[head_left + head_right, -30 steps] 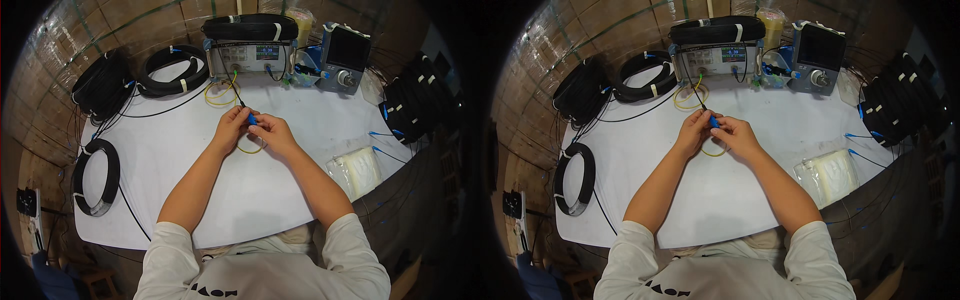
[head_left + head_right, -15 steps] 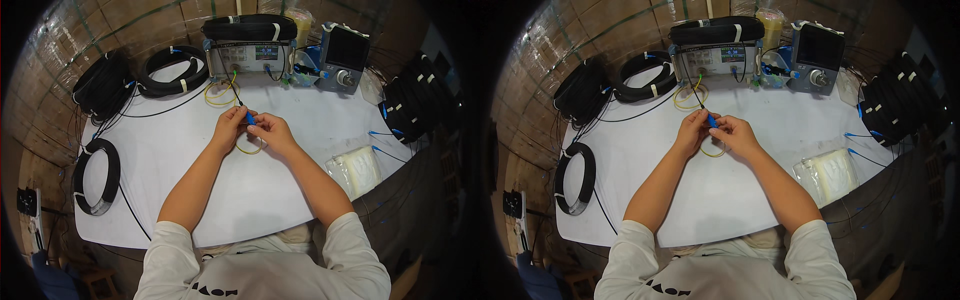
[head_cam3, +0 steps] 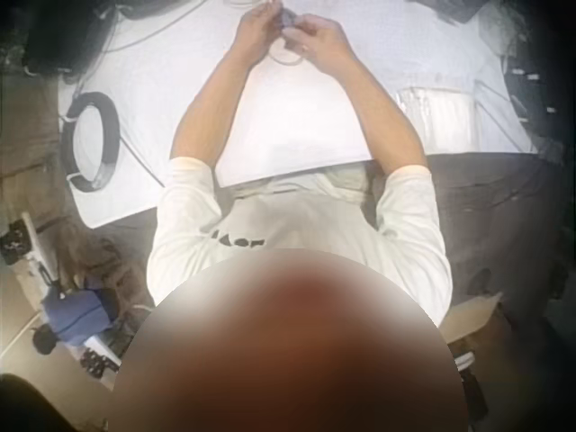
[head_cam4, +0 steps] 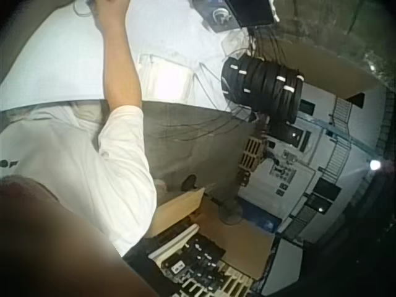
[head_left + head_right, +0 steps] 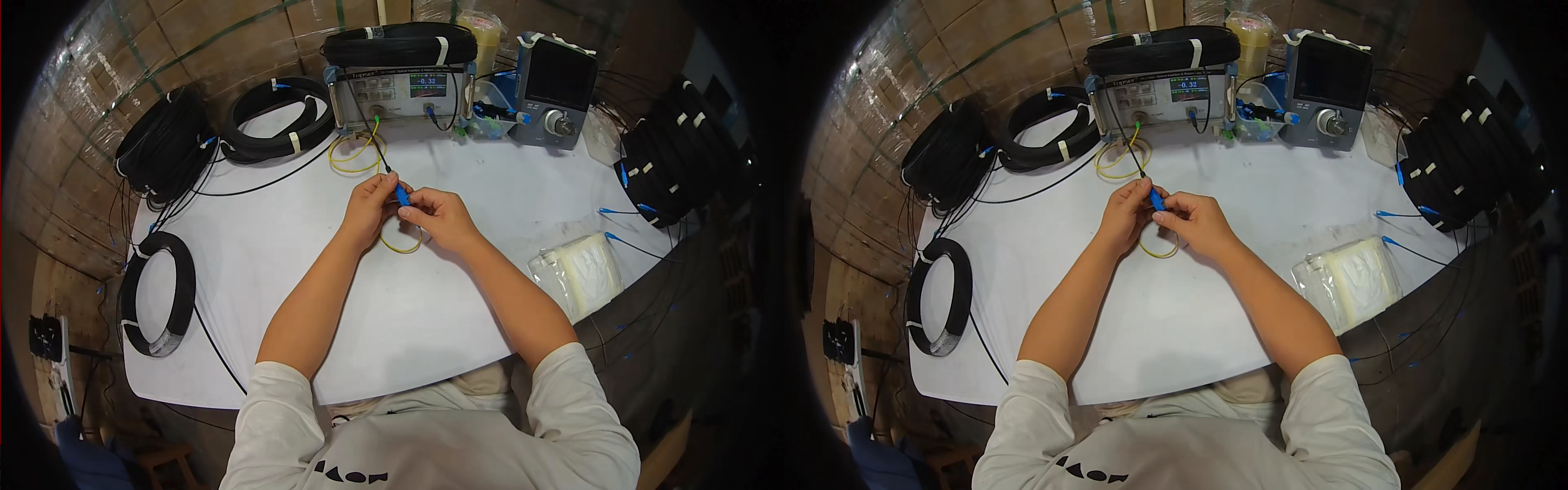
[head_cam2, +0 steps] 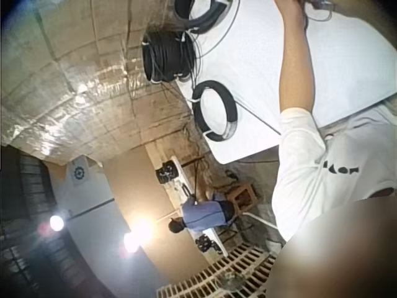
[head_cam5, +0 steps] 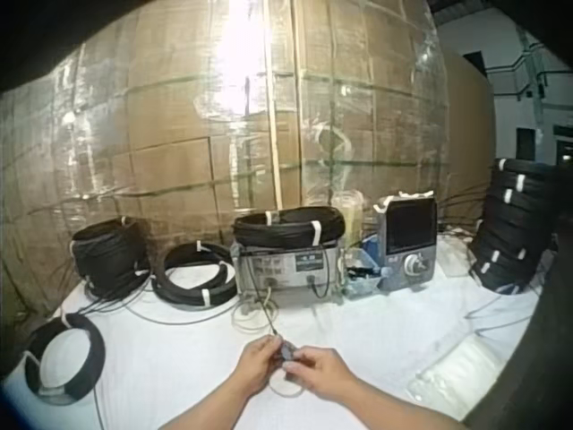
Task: Testing and connecting electronic wire components on a factory workbench using a digital meter and pliers.
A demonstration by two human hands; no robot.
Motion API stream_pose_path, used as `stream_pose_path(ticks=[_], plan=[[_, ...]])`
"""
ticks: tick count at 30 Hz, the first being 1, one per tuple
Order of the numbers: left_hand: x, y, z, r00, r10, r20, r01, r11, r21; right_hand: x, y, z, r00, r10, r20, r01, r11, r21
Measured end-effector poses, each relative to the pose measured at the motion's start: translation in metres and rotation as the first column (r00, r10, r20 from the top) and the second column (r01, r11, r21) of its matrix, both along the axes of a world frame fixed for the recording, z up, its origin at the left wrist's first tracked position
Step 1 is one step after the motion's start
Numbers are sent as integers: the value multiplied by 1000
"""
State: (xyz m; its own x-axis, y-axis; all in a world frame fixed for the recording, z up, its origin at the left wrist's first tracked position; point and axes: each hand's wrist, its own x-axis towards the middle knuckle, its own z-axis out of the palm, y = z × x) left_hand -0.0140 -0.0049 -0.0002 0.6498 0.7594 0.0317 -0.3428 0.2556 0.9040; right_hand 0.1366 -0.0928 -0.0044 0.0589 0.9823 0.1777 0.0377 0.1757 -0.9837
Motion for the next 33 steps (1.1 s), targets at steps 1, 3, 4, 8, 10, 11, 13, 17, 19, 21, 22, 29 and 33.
stream_pose_path(ticks=[1, 3, 4, 8, 10, 11, 13, 17, 19, 21, 22, 29, 33], plan=[[-1, -1, -1, 1000, 3, -1, -3, 1000, 0, -1, -1, 2, 1000, 3, -1, -3, 1000, 0], [-3, 1, 0, 1000, 4, -6, -4, 1000, 1, -3, -2, 5, 1000, 10, -22, -10, 1000, -12], [-2, 2, 0, 1000, -12, -1, 12, 1000, 11, -2, -2, 4, 1000, 9, -22, -10, 1000, -12], [0, -1, 1, 1000, -6, 17, 6, 1000, -15, 0, 0, -1, 1000, -1, -9, 1, 1000, 21], [-1, -2, 3, 1000, 0, 20, 0, 1000, -18, -1, -1, 0, 1000, -6, -17, 6, 1000, 11], [-1, -1, 3, 999, 37, -23, -36, 998, 55, 0, -1, 1, 1000, -5, 5, 5, 1000, 1], [-2, -1, 4, 993, 94, -74, -80, 982, 169, 0, -2, 4, 1000, -5, 26, 5, 1000, -10], [-1, 3, 6, 991, 97, -94, -79, 980, 182, -2, -5, 8, 998, -26, 50, 26, 1000, -3], [-2, 0, 7, 992, 93, -80, -76, 977, 200, -3, -5, 8, 997, -50, 62, 49, 999, 11], [-1, 1, 8, 991, 97, -95, -77, 977, 200, 0, -3, 8, 996, -35, 82, 33, 999, 18], [0, 1, 9, 991, 91, -99, -73, 982, 171, 1, -2, 6, 995, -41, 95, 39, 999, 19], [0, 4, 5, 999, 42, -23, -38, 991, 127, 1, -3, 8, 992, -47, 114, 42, 998, 44], [2, 3, 3, 990, 107, -94, -90, 982, 169, 0, -1, 7, 999, -32, 16, 32, 999, 16]])
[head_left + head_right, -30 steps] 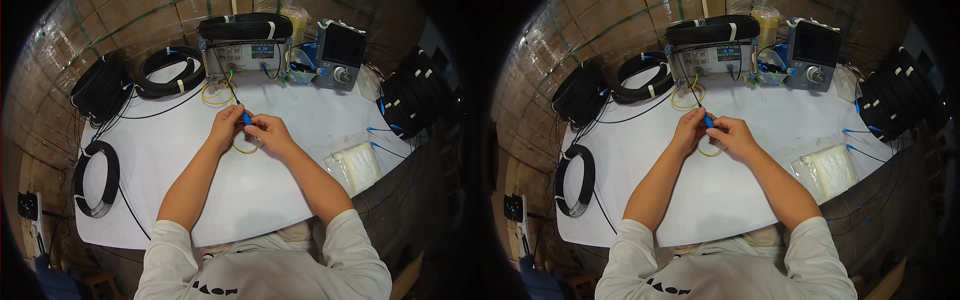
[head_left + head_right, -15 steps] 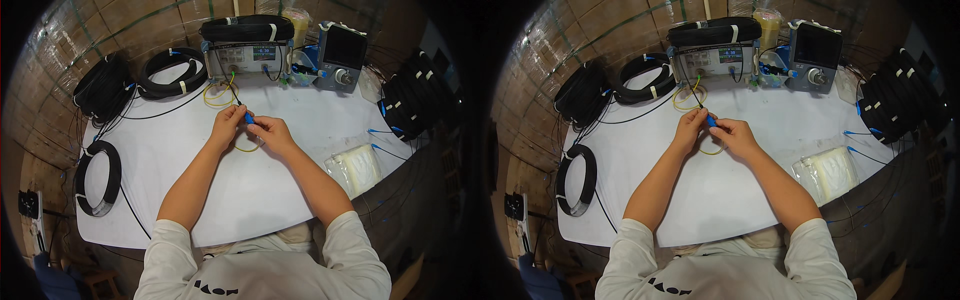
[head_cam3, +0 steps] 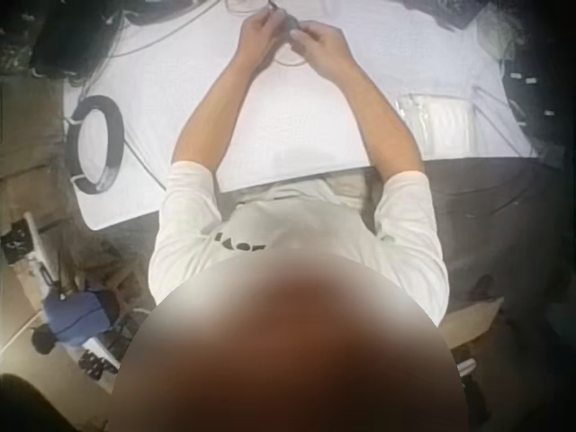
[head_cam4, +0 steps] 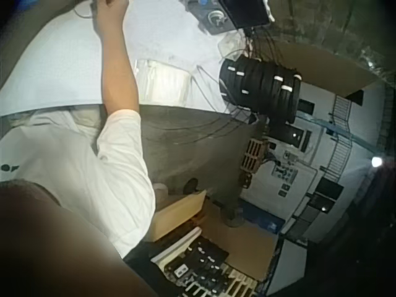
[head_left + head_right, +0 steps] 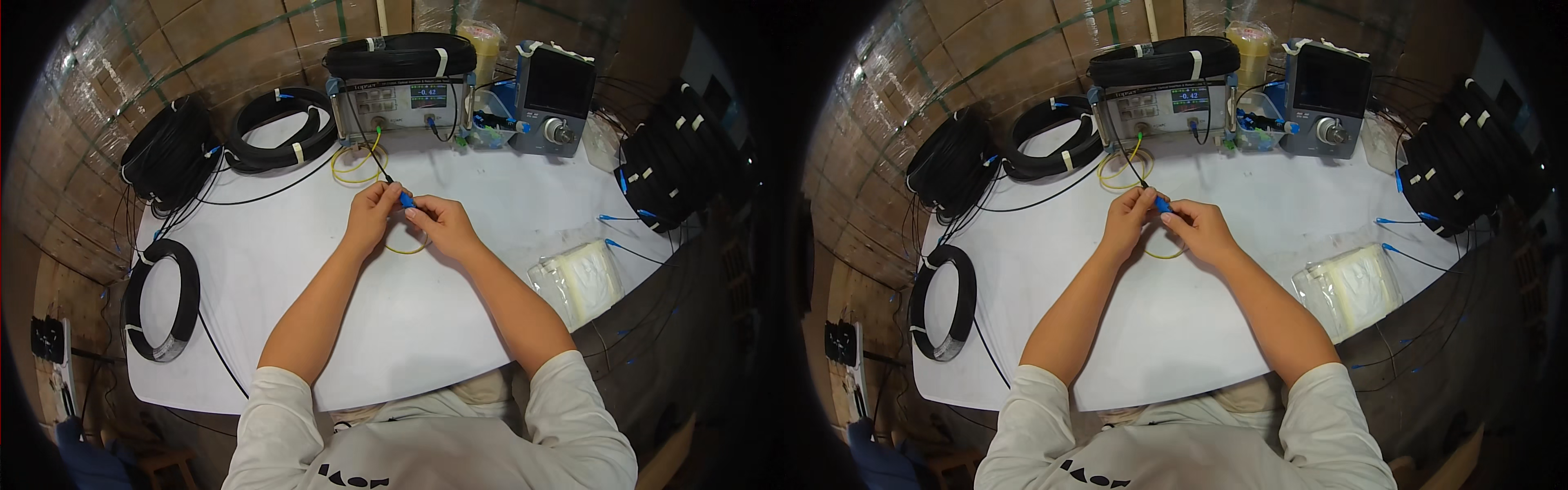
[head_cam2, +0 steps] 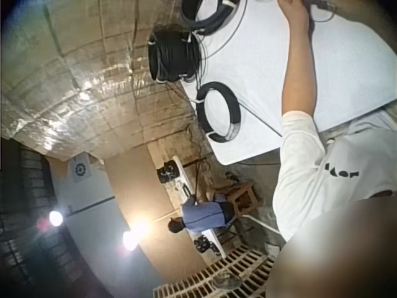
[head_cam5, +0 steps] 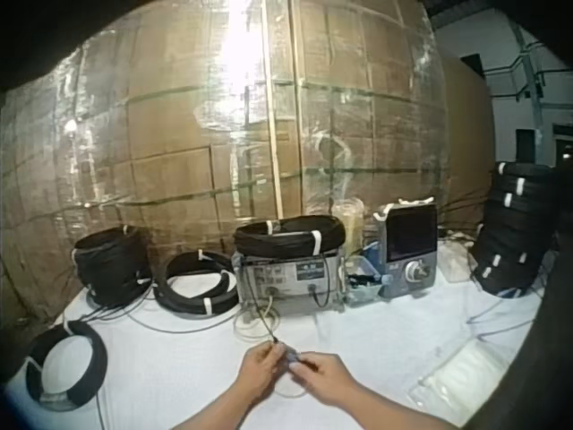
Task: Testing and connecting electronic wire components on a factory workbench using a digital meter and pliers.
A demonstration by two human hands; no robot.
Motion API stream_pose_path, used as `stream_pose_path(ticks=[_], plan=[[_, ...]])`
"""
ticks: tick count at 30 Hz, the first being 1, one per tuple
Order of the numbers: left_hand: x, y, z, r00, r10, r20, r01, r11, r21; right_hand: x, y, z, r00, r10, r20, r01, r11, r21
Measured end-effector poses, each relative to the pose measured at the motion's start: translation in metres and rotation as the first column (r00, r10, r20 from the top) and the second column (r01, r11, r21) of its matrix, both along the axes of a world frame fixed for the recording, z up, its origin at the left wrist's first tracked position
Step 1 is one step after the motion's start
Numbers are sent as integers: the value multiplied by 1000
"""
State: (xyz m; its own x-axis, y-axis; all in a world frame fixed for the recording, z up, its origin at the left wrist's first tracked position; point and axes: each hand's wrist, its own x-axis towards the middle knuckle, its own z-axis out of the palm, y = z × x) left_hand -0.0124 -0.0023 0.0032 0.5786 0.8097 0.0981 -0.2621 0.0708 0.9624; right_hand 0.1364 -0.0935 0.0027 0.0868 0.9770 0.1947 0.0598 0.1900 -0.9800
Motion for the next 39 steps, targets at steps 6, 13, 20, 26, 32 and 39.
stream_pose_path(ticks=[6, 13, 20, 26, 32, 39], plan=[[5, -6, 0, 998, 56, 38, -62, 978, 197, 3, 3, -2, 998, -61, 14, 61, 998, 10], [6, -3, 5, 988, 154, -28, -128, 898, 421, -2, 7, -5, 990, -128, 66, 126, 992, 22], [5, 1, -1, 982, 168, -84, -121, 907, 403, -3, 10, -10, 987, -156, 21, 156, 988, 19], [0, -1, -1, 999, 19, -51, -18, 999, 33, -3, 3, 1, 975, -136, 175, 142, 990, -19], [0, -1, 0, 998, -52, 19, 52, 998, -27, -2, 1, 0, 981, -85, 175, 87, 996, -3], [-3, 4, -2, 991, -107, 75, 116, 985, -131, -2, 3, -4, 995, -43, 91, 42, 999, 23]])
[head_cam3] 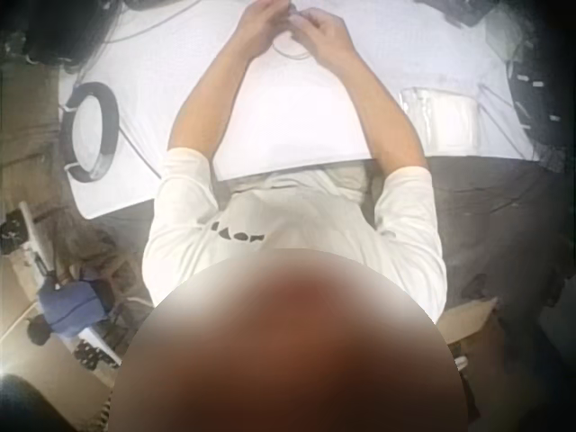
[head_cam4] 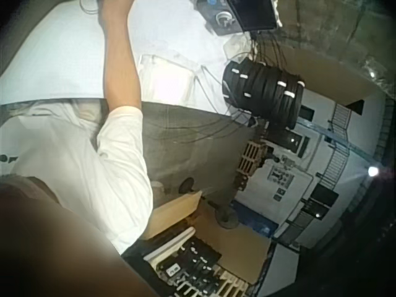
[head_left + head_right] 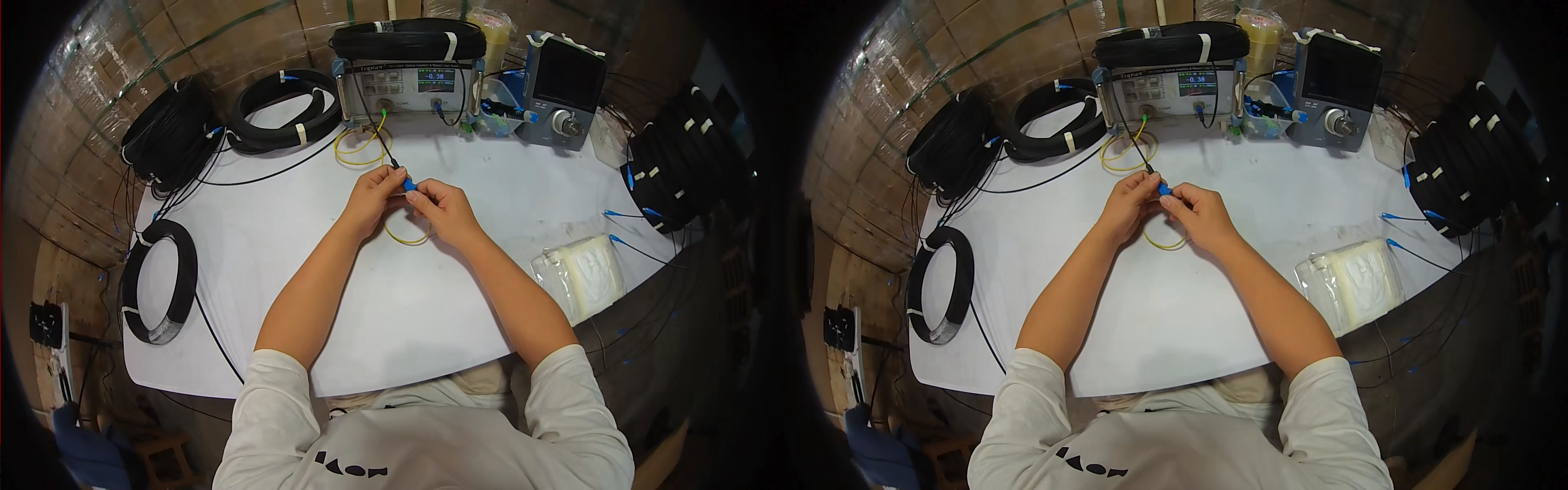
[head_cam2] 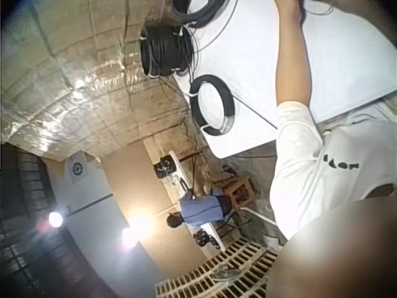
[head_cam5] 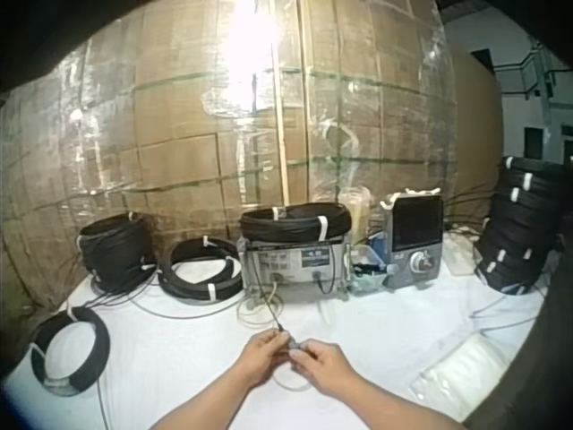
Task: Testing and connecting electronic wire components on a factory workbench using a digital meter and pliers.
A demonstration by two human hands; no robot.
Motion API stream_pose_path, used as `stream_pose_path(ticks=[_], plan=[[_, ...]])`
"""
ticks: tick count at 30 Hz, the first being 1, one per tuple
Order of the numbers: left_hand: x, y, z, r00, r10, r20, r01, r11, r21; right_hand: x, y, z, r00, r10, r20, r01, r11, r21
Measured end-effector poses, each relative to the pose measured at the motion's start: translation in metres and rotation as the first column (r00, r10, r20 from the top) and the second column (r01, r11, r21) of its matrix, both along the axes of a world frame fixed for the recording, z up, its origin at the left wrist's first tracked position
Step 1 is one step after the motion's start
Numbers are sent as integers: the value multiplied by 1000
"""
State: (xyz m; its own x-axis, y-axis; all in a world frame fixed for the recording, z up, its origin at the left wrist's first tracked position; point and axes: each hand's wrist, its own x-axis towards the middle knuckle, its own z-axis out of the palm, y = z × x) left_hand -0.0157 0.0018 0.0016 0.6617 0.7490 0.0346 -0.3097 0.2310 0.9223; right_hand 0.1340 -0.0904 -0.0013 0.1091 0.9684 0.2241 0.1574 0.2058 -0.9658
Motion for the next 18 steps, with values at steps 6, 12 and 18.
stream_pose_path(ticks=[6, 12, 18], plan=[[1, -3, -3, 999, 25, -23, -25, 1000, 13, -2, 0, 0, 997, -49, 55, 49, 999, 1], [7, -8, -4, 996, 83, -36, -83, 997, 9, 0, 0, 1, 996, -49, 73, 50, 999, -19], [4, -8, -5, 995, 88, -49, -87, 996, 23, -3, 0, 3, 995, -50, 88, 53, 998, -25]])
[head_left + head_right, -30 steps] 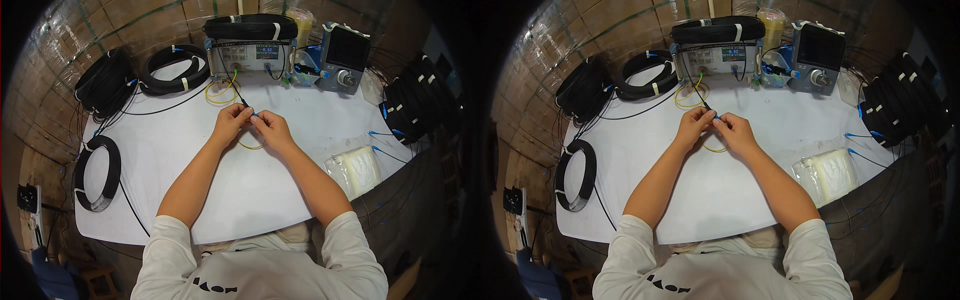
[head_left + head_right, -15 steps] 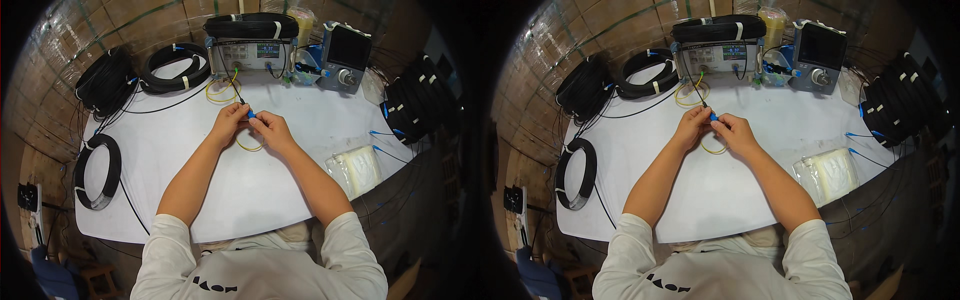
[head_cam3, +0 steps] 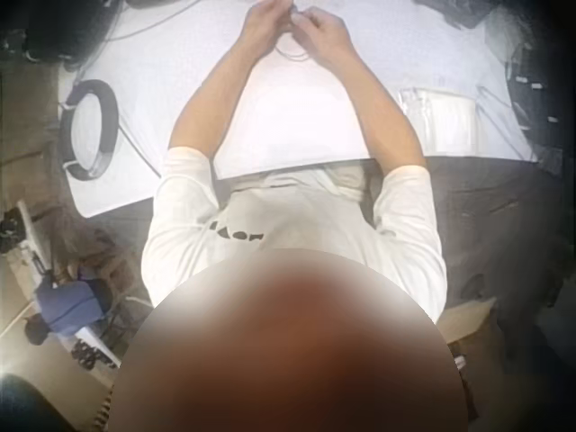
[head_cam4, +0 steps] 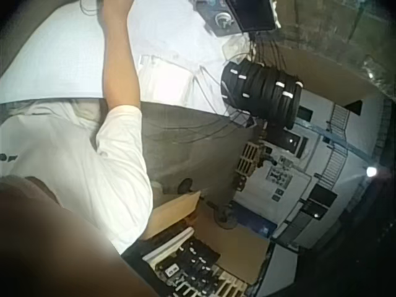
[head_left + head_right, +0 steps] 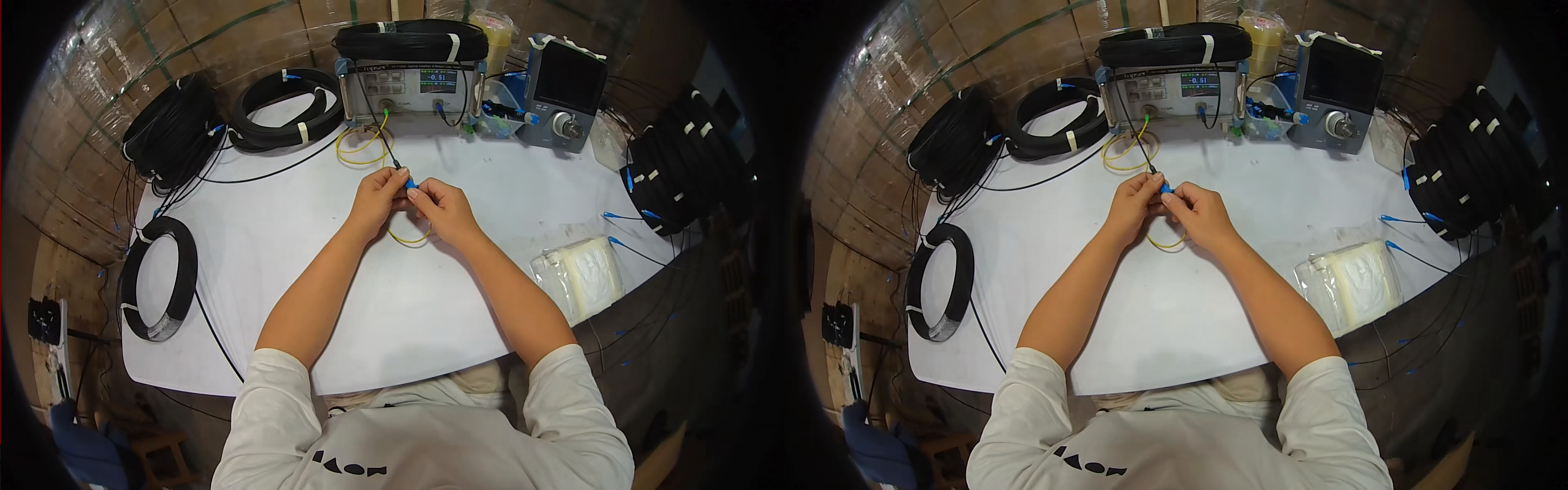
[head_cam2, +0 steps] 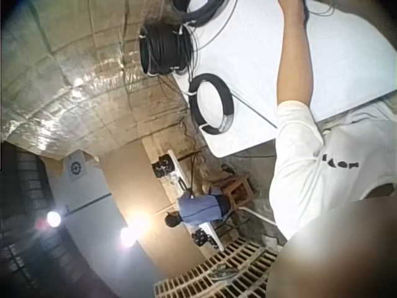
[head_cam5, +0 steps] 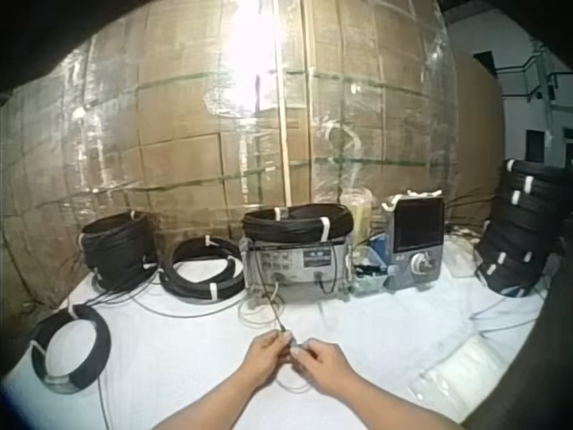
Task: Testing and connecting electronic wire components on a factory workbench using a digital meter and pliers.
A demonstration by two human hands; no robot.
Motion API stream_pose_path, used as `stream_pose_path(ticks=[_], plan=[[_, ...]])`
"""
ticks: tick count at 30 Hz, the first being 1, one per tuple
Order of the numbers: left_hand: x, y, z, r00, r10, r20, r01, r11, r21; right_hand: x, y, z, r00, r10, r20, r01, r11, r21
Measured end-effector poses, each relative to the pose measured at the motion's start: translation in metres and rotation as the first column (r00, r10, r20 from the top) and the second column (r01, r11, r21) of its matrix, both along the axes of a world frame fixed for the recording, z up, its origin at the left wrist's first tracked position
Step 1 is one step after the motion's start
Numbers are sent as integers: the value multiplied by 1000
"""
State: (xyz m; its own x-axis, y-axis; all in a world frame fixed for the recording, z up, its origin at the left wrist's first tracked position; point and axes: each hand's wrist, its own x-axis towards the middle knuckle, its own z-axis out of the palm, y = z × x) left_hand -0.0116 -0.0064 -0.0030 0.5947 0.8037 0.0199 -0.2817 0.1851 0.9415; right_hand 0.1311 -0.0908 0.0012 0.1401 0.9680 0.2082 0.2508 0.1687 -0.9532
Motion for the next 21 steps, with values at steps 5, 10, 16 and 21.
stream_pose_path(ticks=[5, 10, 16, 21], plan=[[3, -6, 1, 999, 34, 16, -34, 999, 41, 2, 2, -1, 1000, -24, -2, 24, 1000, 0], [6, -6, 0, 996, 86, 7, -86, 992, 90, -1, 4, -1, 999, -34, -10, 35, 999, 41], [6, -8, 1, 997, 73, 21, -74, 995, 73, -1, 1, 1, 999, -46, -7, 47, 998, 41], [3, -5, 2, 997, 35, 63, -37, 999, 34, -1, 2, -2, 998, -35, -46, 38, 998, 50]])
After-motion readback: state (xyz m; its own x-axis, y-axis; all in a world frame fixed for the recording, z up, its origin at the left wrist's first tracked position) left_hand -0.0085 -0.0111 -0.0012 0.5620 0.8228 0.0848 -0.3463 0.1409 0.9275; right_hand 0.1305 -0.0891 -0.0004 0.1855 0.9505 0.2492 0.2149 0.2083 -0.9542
